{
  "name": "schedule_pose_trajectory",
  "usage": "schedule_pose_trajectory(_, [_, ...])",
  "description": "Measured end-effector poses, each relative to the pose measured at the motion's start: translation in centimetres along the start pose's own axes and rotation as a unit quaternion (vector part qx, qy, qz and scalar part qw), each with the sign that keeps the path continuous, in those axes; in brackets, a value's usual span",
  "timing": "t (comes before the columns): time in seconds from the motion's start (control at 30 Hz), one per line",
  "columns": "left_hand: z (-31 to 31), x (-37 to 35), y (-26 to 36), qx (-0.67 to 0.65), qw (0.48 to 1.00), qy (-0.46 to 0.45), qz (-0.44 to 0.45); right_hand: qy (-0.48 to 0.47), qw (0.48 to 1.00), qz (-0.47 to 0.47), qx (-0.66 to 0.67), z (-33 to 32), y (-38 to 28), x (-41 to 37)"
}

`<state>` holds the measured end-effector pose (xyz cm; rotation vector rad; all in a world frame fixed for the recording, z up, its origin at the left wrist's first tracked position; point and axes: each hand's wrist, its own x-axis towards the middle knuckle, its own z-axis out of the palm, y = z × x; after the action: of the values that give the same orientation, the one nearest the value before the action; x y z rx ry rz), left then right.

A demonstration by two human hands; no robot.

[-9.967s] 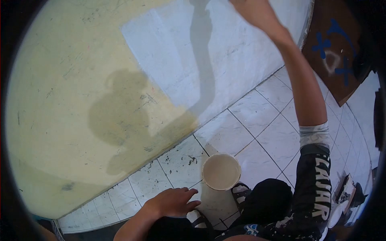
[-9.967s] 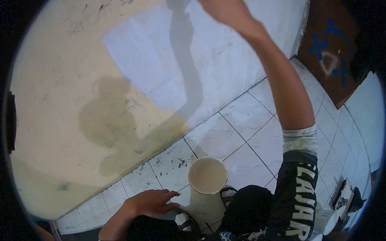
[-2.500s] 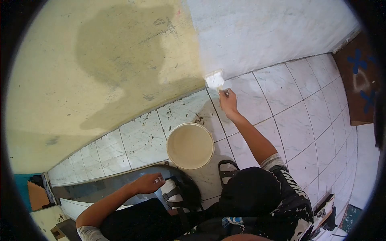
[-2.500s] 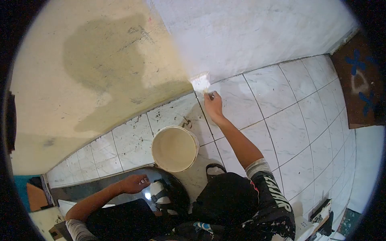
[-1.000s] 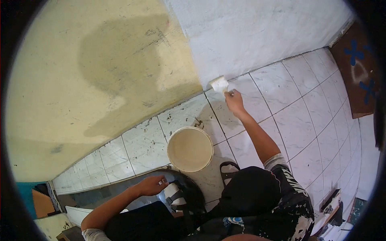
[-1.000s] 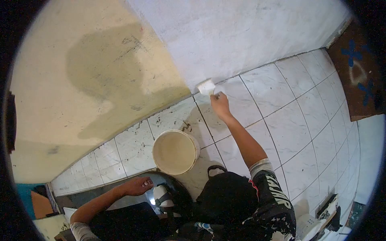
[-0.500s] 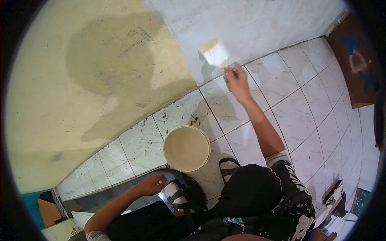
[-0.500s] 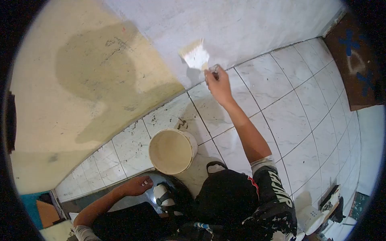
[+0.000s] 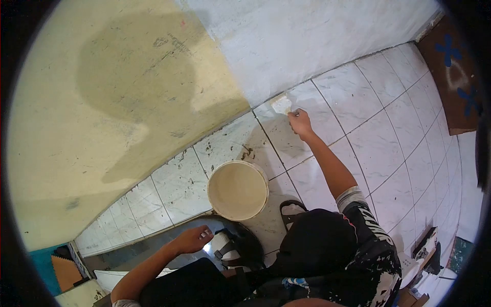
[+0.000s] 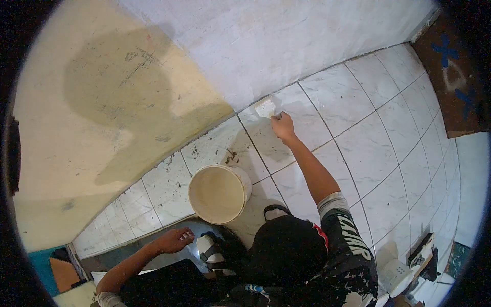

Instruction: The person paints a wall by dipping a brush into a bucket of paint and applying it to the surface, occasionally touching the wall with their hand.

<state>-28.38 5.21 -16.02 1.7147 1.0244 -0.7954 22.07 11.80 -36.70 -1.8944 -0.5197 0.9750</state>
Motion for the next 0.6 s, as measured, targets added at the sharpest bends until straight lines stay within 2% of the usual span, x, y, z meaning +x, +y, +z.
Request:
schedule_pose_trajectory(0.1, [0.1,0.2,0.0,-0.008,1.0,0.0,0.001,0.005,1.0,0.017,-0.02,0.4,-0.4,0.6])
schedule_pose_trajectory(0.2, [0.0,0.2,0.0,0.003,1.0,-0.023,-0.013,0.003,1.0,-0.01,-0.03,0.8,-1.0,1.3])
schedule_pose_trajectory(0.27, [0.1,0.0,-0.1,0.002,1.0,-0.003,0.009,0.021,0.997,-0.069,-0.027,1.2,-0.3,2.6])
schedule_pose_trajectory(0.3, [0.2,0.1,-0.2,0.002,1.0,-0.002,0.01,0.021,0.997,-0.07,-0.027,1.0,-1.4,1.7])
schedule_pose_trajectory(0.37, [0.5,0.2,-0.6,0.001,1.0,0.007,0.017,-0.017,0.994,-0.039,0.103,-0.4,-6.0,-2.2])
schedule_pose_trajectory(0.4, [0.4,0.2,-0.5,0.001,1.0,0.007,0.017,-0.017,0.994,-0.039,0.102,-1.3,-7.5,-3.5])
schedule_pose_trajectory(0.47, [0.2,0.0,-0.3,-0.007,1.0,-0.005,0.016,-0.044,0.982,-0.097,0.158,-2.8,-9.6,-5.7])
schedule_pose_trajectory(0.6, [0.1,-0.1,-0.2,-0.002,1.0,-0.008,0.005,-0.027,0.987,-0.103,0.117,-3.4,-8.2,-5.7])
